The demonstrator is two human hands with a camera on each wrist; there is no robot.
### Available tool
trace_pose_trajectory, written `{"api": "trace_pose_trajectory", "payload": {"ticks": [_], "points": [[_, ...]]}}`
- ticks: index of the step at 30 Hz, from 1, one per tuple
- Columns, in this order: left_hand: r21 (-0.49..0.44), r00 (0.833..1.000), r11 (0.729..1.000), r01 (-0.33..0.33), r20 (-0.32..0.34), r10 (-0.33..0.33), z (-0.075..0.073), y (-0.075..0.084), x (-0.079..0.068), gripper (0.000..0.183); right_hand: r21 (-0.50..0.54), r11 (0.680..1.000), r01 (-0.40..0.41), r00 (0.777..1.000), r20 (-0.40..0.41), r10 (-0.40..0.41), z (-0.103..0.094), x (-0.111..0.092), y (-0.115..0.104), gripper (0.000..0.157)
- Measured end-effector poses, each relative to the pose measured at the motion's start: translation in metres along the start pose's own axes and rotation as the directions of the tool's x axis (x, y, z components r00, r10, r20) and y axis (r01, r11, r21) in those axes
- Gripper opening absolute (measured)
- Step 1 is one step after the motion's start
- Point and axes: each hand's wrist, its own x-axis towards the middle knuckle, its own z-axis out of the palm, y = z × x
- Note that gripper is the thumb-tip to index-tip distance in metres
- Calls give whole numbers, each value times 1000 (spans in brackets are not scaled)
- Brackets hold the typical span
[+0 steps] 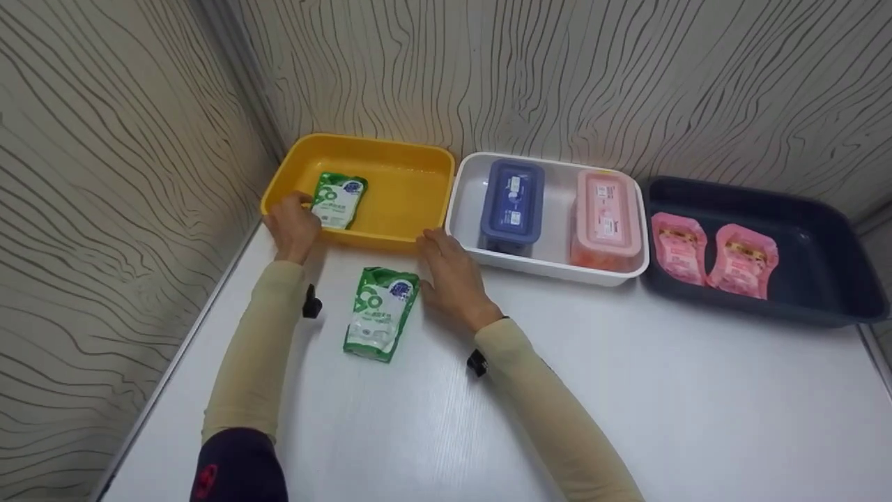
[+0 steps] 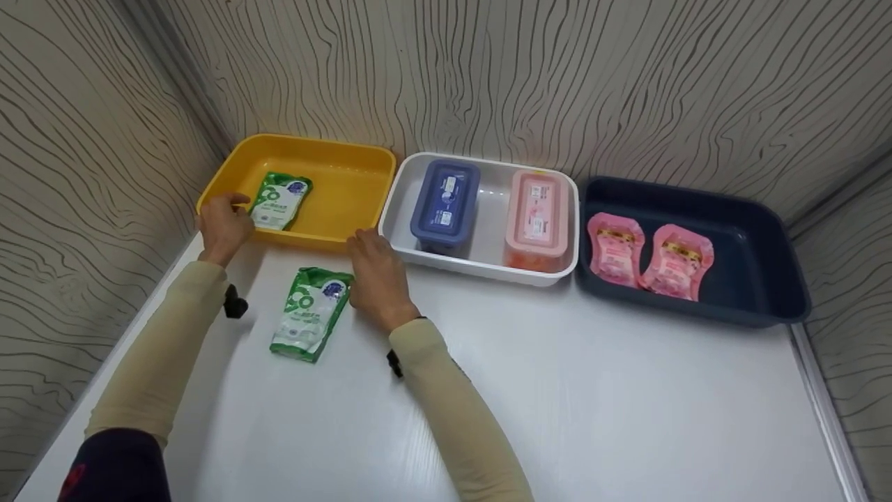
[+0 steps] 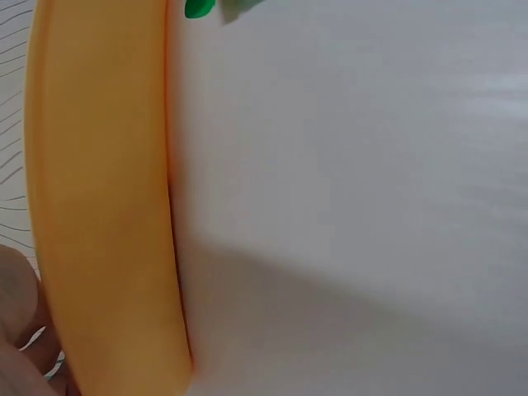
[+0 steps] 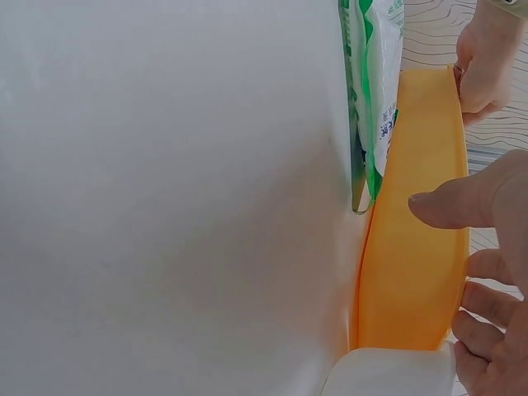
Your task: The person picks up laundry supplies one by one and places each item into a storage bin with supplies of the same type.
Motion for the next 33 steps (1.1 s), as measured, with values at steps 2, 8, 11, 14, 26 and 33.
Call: {"api": "trace_pose_trajectory", "payload": {"ticks": [2,8,11,14,26,33], "points": [[-6,1000,1000,-17,-7,17,-1,0,-2,32,-12,1000,8,1000,-6,-8,0,0,0,70],[-50,1000,999,-13,1,13,-6,-1,-4,31,19,1000,-19,999,32,19,-1,1,-1,71],[-56,1000,998,-27,-16,26,-8,-2,-6,32,28,1000,-11,999,32,10,-1,0,0,71],[-65,998,997,-51,-32,49,-10,-2,-9,33,36,999,-11,999,33,9,0,0,0,70],[-33,995,996,-88,-48,87,-12,11,-50,39,38,999,-13,1000,22,13,-1,0,3,69],[-57,991,990,-132,7,133,-14,18,-85,36,29,999,29,1000,-7,-29,-1,-1,4,64]]}}
